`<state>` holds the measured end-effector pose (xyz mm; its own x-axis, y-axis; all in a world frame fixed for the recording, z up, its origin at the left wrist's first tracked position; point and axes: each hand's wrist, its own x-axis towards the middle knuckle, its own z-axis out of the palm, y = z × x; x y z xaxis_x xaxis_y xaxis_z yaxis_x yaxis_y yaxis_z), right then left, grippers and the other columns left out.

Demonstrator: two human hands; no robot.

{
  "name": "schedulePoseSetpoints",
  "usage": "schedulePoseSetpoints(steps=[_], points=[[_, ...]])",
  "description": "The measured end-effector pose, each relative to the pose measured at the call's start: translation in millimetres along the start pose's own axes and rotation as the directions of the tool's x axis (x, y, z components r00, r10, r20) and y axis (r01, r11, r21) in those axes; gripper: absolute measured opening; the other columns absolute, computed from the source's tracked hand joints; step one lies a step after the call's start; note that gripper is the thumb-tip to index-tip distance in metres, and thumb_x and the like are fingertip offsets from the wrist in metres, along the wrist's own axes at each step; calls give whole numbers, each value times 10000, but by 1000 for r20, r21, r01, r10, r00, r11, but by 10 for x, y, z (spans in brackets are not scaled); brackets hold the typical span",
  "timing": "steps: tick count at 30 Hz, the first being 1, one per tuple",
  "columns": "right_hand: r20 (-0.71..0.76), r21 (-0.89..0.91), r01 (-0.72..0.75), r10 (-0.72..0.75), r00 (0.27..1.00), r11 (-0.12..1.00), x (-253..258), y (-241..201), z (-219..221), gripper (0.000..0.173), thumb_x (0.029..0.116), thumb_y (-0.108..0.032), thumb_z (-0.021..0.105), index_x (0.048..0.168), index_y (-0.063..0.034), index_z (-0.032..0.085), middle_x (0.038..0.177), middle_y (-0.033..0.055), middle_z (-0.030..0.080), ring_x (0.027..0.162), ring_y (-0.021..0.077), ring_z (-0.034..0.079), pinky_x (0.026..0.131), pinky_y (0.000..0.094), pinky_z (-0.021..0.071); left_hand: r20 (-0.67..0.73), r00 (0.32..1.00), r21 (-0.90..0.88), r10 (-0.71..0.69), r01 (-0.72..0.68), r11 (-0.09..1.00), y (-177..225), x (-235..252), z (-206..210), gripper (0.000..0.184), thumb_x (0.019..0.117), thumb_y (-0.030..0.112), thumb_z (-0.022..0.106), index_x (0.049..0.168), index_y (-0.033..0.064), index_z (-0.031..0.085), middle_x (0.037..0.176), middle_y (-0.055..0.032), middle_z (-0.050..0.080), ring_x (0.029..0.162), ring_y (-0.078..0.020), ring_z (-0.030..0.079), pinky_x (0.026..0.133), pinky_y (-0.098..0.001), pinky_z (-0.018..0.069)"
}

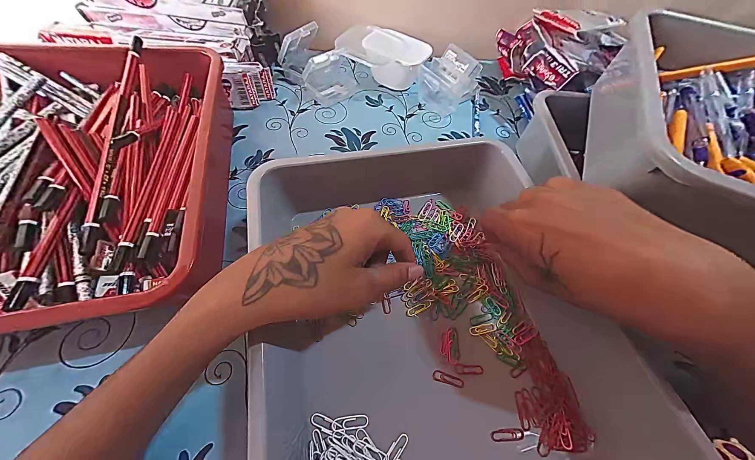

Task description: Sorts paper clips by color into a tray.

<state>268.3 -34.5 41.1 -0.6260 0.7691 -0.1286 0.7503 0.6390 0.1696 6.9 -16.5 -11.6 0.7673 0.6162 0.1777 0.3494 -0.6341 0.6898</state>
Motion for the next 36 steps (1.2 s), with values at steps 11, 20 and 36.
schedulePoseSetpoints(steps=[11, 20, 36], points=[[-280, 138, 192, -148, 948, 972, 90, 76, 53, 81, 922, -150, 607, 944, -95, 663, 676, -5, 516, 576, 165, 544, 486, 336, 386, -257, 953, 162, -158, 203, 966, 72, 14, 4, 210, 1017, 264, 609, 903, 158, 749, 626, 83, 563, 518, 9, 468, 458, -183, 335], [-326, 403, 368, -244, 913, 838, 0, -226, 205, 214, 975, -290, 557, 1098, -183, 696, 766, -120, 626, 659, -16, 585, 552, 171, 468, -294, 923, 232, -249, 322, 918, 98, 40, -16, 219, 1016, 270, 602, 892, 153, 739, 623, 79, 531, 541, -19, 457, 513, -234, 353], [-131, 187, 55, -31, 991, 981, 241, 152, 300, 172, 910, -71, 729, 1078, -35, 725, 933, 134, 685, 822, 318, 695, 635, 494, 542, 42, 975, 472, -219, 174, 864, -21, -73, 160, 489, 1020, 263, 525, 1509, 260, 523, 1001, -20, 734, 813, -198, 701, 685, -425, 563]])
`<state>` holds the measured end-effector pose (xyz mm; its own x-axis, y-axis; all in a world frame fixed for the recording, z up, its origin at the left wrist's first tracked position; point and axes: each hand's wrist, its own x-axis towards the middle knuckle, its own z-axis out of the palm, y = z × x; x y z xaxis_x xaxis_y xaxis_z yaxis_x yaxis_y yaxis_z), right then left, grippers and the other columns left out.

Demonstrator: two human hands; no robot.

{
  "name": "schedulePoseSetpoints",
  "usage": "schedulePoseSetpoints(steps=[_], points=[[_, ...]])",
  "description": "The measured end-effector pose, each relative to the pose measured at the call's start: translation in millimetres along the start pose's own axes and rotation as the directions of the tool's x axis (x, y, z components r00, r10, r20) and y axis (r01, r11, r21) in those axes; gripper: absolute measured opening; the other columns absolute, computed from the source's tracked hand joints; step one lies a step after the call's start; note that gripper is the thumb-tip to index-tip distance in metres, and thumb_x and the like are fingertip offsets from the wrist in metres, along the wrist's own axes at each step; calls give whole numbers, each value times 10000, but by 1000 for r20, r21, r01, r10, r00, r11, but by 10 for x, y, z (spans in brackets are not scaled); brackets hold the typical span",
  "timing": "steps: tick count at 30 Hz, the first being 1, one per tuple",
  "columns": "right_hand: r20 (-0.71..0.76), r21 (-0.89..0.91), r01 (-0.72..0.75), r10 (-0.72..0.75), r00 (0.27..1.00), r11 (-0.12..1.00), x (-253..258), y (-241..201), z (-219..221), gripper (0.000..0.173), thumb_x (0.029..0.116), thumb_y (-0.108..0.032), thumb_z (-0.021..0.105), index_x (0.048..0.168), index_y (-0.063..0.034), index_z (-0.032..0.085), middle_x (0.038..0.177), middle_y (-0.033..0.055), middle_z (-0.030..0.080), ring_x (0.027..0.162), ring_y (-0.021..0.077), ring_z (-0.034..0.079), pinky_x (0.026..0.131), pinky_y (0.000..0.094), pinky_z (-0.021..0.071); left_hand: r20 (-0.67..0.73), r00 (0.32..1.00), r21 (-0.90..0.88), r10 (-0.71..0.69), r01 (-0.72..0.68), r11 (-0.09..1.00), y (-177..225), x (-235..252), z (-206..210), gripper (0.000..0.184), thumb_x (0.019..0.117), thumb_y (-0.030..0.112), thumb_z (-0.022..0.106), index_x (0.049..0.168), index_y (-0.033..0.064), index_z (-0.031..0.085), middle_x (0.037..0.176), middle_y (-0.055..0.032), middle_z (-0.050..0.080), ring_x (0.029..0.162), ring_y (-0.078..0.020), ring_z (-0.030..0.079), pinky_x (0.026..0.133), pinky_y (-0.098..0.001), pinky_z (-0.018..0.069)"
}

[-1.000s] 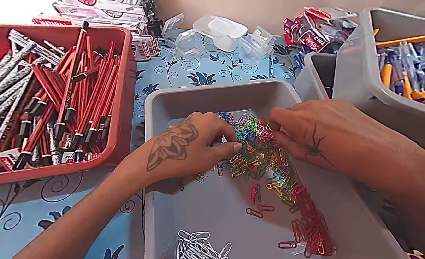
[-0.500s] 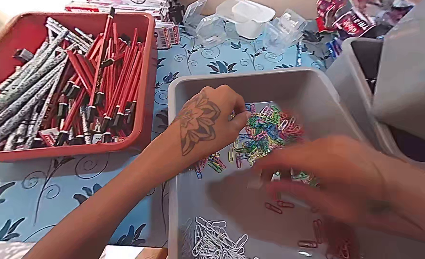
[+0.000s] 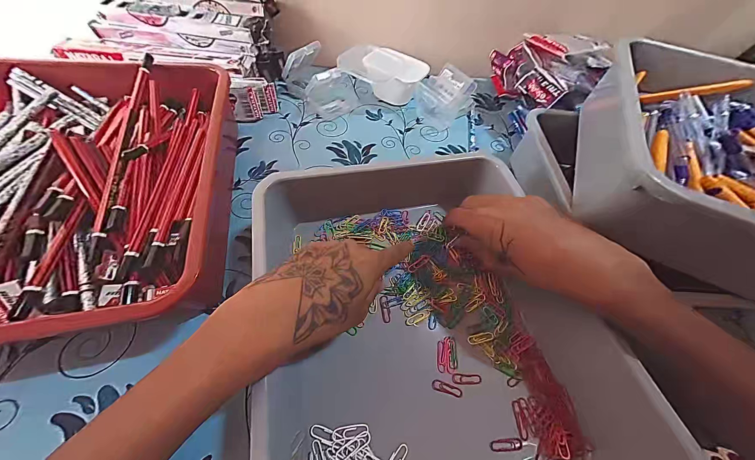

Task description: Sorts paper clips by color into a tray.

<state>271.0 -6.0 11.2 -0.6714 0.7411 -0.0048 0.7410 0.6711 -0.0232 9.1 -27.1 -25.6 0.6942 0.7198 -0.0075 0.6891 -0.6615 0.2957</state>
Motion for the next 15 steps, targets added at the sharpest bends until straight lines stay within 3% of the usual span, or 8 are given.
schedulePoseSetpoints(steps=[2, 5, 7, 10, 12, 14, 15], points=[[-25, 117, 82, -79, 997, 990, 2, 22, 31, 58, 924, -109, 688, 965, -82, 720, 840, 53, 668, 755, 216, 672, 616, 417, 533, 20, 1000, 9, 5, -5, 1000, 0, -5, 23, 516, 1018, 263, 525, 1533, 289, 489, 975, -24, 723, 816, -206, 700, 690, -428, 570], [-92, 245, 152, -133, 987, 958, 39, 8, 44, 97, 942, -132, 640, 972, -117, 731, 832, -10, 678, 742, 113, 653, 636, 307, 545, 22, 1000, 34, -14, 13, 999, 15, -19, 9, 485, 1023, 259, 519, 1506, 300, 523, 932, -12, 719, 795, -200, 695, 671, -415, 561], [-131, 201, 120, -95, 987, 972, 32, -15, 14, 144, 951, -107, 611, 1022, -97, 736, 872, 18, 689, 762, 148, 661, 641, 341, 537, 26, 998, 62, -52, 50, 997, 49, -22, -19, 391, 1028, 252, 537, 1411, 265, 617, 904, -18, 719, 764, -213, 686, 627, -420, 528], [-124, 99, 30, -18, 992, 995, 35, -27, -9, 188, 942, -21, 625, 1091, -52, 736, 915, 96, 692, 769, 248, 678, 624, 425, 538, -57, 996, 144, -73, 81, 986, 68, -23, -28, 199, 1008, 257, 580, 1095, 168, 736, 749, -14, 658, 649, -203, 653, 523, -386, 477], [-81, 50, 8, -4, 997, 999, 54, -39, 12, 291, 931, -11, 651, 1206, -77, 719, 968, 116, 663, 767, 268, 667, 599, 429, 528, -31, 994, 164, -101, 105, 981, 81, -18, -41, 209, 1027, 267, 565, 1072, 150, 732, 744, -20, 650, 655, -204, 651, 529, -384, 474], [23, 9, -27, 26, 999, 1000, 74, -60, 16, 443, 911, -12, 713, 1337, -128, 679, 1062, 159, 642, 849, 322, 669, 644, 465, 540, 1, 992, 162, -126, 124, 979, 107, -10, -57, 236, 1046, 281, 546, 1117, 149, 728, 771, -27, 666, 686, -210, 660, 560, -387, 485], [55, -13, -40, 41, 998, 999, 81, -59, 34, 448, 904, -24, 735, 1334, -139, 681, 1086, 173, 639, 876, 339, 674, 660, 477, 548, 5, 991, 154, -134, 131, 979, 113, -14, -63, 250, 1048, 290, 544, 1138, 149, 731, 780, -28, 672, 698, -211, 666, 573, -389, 495]])
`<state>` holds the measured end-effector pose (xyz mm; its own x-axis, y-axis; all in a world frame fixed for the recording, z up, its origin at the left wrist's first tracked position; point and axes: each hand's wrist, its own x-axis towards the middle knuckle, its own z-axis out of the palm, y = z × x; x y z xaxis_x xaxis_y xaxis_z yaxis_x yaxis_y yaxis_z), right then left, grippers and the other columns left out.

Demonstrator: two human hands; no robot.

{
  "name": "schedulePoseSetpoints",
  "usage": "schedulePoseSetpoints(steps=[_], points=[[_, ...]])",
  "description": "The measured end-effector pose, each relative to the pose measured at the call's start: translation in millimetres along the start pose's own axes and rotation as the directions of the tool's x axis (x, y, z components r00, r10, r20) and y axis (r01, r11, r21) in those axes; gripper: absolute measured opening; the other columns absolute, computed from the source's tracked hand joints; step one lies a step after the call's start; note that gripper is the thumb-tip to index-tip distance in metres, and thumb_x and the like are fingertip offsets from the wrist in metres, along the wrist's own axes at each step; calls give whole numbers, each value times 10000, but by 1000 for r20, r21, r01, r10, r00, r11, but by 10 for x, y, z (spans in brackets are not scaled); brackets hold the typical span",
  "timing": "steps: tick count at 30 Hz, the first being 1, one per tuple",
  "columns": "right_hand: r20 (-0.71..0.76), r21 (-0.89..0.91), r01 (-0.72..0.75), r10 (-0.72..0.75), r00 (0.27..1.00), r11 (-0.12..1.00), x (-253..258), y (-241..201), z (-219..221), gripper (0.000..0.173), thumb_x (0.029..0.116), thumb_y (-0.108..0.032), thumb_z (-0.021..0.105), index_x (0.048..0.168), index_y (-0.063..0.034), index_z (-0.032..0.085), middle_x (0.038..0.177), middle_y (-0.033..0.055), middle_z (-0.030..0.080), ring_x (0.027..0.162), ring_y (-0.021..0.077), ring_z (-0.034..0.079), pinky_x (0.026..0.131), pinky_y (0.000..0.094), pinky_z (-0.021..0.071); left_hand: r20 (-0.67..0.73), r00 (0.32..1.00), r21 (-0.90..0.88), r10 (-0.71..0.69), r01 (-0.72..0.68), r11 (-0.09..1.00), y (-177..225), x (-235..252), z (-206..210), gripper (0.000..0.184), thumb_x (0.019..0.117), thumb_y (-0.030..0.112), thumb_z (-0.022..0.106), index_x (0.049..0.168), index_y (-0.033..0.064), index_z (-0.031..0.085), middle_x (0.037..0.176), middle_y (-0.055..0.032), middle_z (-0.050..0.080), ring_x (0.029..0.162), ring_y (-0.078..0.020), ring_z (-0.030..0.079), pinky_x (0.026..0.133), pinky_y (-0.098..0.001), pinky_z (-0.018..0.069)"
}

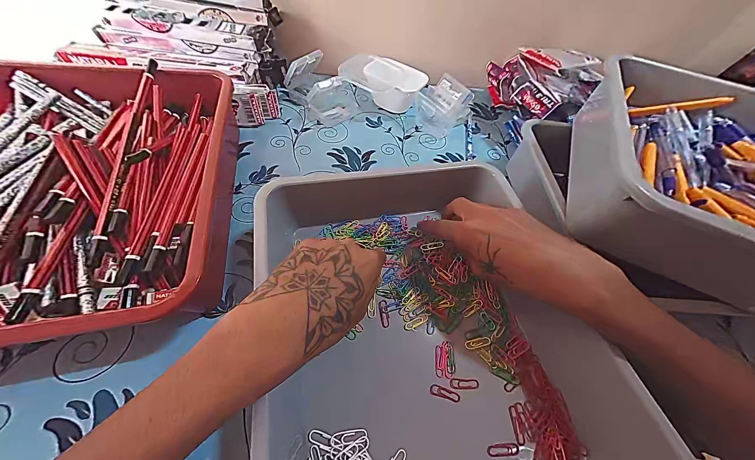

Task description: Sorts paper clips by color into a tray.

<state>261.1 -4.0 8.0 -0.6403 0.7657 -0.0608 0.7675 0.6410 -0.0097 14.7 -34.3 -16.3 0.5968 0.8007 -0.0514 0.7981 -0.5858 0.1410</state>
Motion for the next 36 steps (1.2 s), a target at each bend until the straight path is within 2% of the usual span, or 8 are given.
schedulePoseSetpoints(steps=[4, 12, 19, 22, 25, 28, 31, 36], points=[[-33, -15, 3, -3, 999, 1000, -17, 27, 9, 231, 864, -15, 761, 1086, -74, 743, 992, 152, 658, 846, 329, 679, 638, 482, 543, -9, 1000, -38, -8, 7, 999, 9, -11, -3, 247, 1039, 291, 564, 1136, 139, 733, 766, -35, 664, 707, -218, 666, 585, -399, 497], [24, -51, -37, 38, 999, 998, -10, -1, -19, 214, 876, -69, 783, 1077, -52, 712, 929, 126, 642, 756, 296, 667, 582, 452, 522, 26, 1000, 9, -5, 5, 1000, 35, -10, -18, 295, 1054, 317, 537, 1185, 118, 713, 801, -49, 677, 739, -228, 677, 618, -401, 509], [-219, 33, -3, 11, 976, 999, -29, 10, 18, 84, 955, -71, 645, 1020, -38, 687, 792, 88, 635, 670, 260, 647, 532, 428, 483, -64, 998, -30, 25, -27, 999, 23, 3, -1, 238, 1030, 287, 577, 1043, 105, 731, 745, -40, 654, 699, -218, 669, 588, -400, 507], [-273, 167, 63, -15, 962, 984, -31, -9, 27, 121, 957, -125, 621, 1033, -91, 708, 766, 16, 643, 624, 153, 610, 525, 340, 472, -258, 963, -45, 72, -87, 995, 16, 35, 32, 252, 1004, 292, 566, 1036, 88, 710, 728, -34, 628, 637, -202, 647, 523, -372, 480], [-314, 348, 216, -103, 944, 912, -15, -56, 22, 130, 968, -164, 612, 1040, -120, 710, 826, -57, 697, 664, -25, 608, 575, 132, 491, -439, 894, -112, 86, -149, 982, 22, 63, -18, 384, 1026, 334, 540, 1235, 47, 687, 883, -71, 686, 728, -215, 677, 586, -365, 519], [-372, 462, 331, -159, 914, 823, 2, -93, 11, 114, 964, -170, 648, 1018, -86, 703, 841, -64, 697, 713, -69, 619, 636, 75, 510, -536, 831, -167, 148, -276, 946, -10, 82, -27, 258, 1013, 278, 563, 1024, 84, 733, 832, -24, 697, 695, -129, 658, 585, -281, 504], [-369, 411, 245, -86, 926, 878, -24, -79, -5, 112, 961, -200, 663, 1026, -112, 687, 841, -73, 697, 713, -46, 636, 632, 101, 524, -528, 832, -174, 169, -301, 938, -17, 89, -13, 225, 996, 224, 557, 914, 110, 733, 760, 8, 663, 662, -102, 629, 567, -265, 486], [-229, 151, 92, -56, 972, 984, -44, 39, 49, 197, 948, -122, 641, 1117, -74, 730, 896, 82, 683, 743, 243, 670, 603, 431, 528, -495, 859, -144, 131, -230, 963, -25, 63, -19, 201, 977, 205, 577, 940, 84, 733, 745, -22, 642, 649, -155, 625, 559, -313, 484]])
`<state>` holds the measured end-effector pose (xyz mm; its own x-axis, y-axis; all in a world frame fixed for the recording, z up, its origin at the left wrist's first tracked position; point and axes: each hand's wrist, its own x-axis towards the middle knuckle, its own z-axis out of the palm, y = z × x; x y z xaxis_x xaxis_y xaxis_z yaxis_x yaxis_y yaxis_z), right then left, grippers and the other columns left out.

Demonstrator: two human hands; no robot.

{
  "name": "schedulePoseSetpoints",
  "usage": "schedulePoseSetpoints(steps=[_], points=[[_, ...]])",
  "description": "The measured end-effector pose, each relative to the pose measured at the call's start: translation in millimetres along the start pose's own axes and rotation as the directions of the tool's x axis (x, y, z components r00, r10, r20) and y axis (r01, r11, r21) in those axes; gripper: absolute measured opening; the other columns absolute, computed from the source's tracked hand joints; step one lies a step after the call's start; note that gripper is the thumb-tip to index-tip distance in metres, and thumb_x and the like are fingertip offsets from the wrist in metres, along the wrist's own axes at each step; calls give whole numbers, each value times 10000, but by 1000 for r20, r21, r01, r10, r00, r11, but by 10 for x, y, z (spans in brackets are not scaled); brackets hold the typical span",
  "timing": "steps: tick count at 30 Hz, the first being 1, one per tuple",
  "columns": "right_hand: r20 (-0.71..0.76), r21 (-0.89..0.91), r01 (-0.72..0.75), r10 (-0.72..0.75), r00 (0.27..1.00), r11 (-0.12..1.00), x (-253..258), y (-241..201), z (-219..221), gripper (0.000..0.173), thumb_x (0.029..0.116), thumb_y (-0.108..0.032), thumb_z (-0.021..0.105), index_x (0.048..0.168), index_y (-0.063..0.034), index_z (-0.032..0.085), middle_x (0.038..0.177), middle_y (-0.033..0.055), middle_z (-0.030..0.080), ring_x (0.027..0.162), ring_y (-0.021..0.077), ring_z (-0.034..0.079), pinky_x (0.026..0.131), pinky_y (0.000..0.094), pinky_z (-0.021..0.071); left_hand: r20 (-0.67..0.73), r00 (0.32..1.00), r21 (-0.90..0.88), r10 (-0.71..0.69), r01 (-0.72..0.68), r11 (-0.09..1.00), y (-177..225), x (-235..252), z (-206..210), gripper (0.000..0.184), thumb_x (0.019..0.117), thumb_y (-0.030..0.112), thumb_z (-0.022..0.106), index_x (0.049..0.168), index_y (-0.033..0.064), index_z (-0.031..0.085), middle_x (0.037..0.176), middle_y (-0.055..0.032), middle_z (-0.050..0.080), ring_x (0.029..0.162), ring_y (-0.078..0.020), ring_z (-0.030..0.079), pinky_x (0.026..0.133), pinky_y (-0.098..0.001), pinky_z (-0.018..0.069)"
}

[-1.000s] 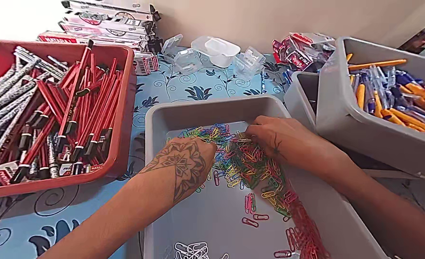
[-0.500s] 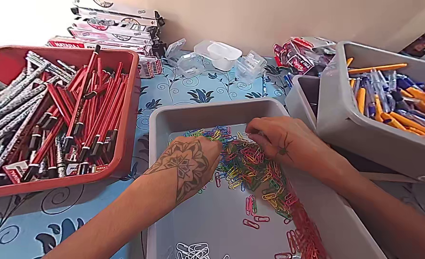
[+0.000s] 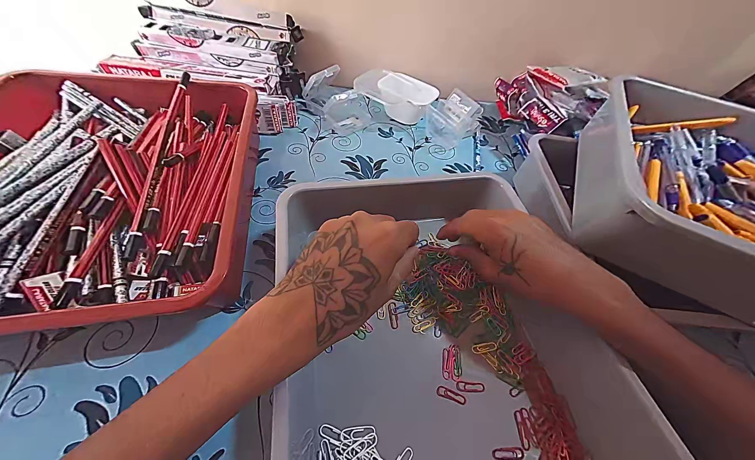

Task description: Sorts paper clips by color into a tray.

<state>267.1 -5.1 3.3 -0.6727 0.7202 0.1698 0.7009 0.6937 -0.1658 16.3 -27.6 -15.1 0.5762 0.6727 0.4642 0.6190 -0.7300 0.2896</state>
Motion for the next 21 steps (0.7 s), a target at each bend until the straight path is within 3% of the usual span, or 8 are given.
schedulePoseSetpoints(steps=[3, 6, 9, 12, 19, 21], points=[[88, -36, 9, -6, 996, 999, 24, 5, 20, 163, 934, -128, 682, 1074, -99, 761, 894, 77, 689, 771, 250, 691, 616, 441, 545, 10, 999, 6, -34, 34, 999, 23, -1, -21, 142, 977, 182, 595, 954, 81, 692, 680, -7, 594, 578, -139, 584, 508, -295, 445], [97, -44, 2, 2, 995, 999, 18, 16, 20, 79, 906, -79, 711, 981, -63, 728, 859, 91, 678, 768, 268, 687, 617, 465, 532, 24, 998, 12, -52, 51, 999, 42, 18, -26, 88, 956, 116, 608, 1004, 79, 672, 678, -12, 586, 569, -146, 582, 495, -300, 445], [101, -51, -12, 17, 995, 999, 7, 22, 16, 128, 887, -46, 704, 1013, -56, 724, 891, 92, 664, 767, 265, 680, 603, 459, 533, 25, 1000, -2, -17, 17, 1000, 51, 31, -11, 140, 913, 31, 630, 1008, 57, 730, 783, -77, 629, 681, -223, 646, 565, -358, 509], [120, -86, -45, 56, 991, 995, 21, 5, 9, 180, 907, -39, 692, 1086, -43, 696, 911, 108, 675, 791, 291, 688, 620, 482, 532, 72, 997, 14, -7, 6, 1000, 47, 15, -15, 150, 895, 20, 656, 993, 63, 762, 882, -100, 646, 784, -237, 671, 624, -345, 534], [276, -159, -113, 154, 949, 981, 115, -64, -17, 158, 956, -46, 679, 1111, -21, 685, 967, 138, 659, 828, 306, 684, 673, 474, 541, 113, 994, 73, -4, -4, 997, 40, -4, 18, 188, 913, 48, 624, 1056, 42, 746, 934, -102, 640, 744, -216, 658, 586, -331, 521], [200, -101, -61, 80, 977, 993, 85, -29, 2, 126, 925, -33, 690, 1049, -11, 692, 908, 134, 668, 799, 308, 689, 641, 487, 535, 95, 995, 83, -2, -6, 997, 35, 2, 28, 197, 925, 67, 613, 1063, 41, 750, 936, -100, 640, 748, -212, 659, 577, -328, 520]])
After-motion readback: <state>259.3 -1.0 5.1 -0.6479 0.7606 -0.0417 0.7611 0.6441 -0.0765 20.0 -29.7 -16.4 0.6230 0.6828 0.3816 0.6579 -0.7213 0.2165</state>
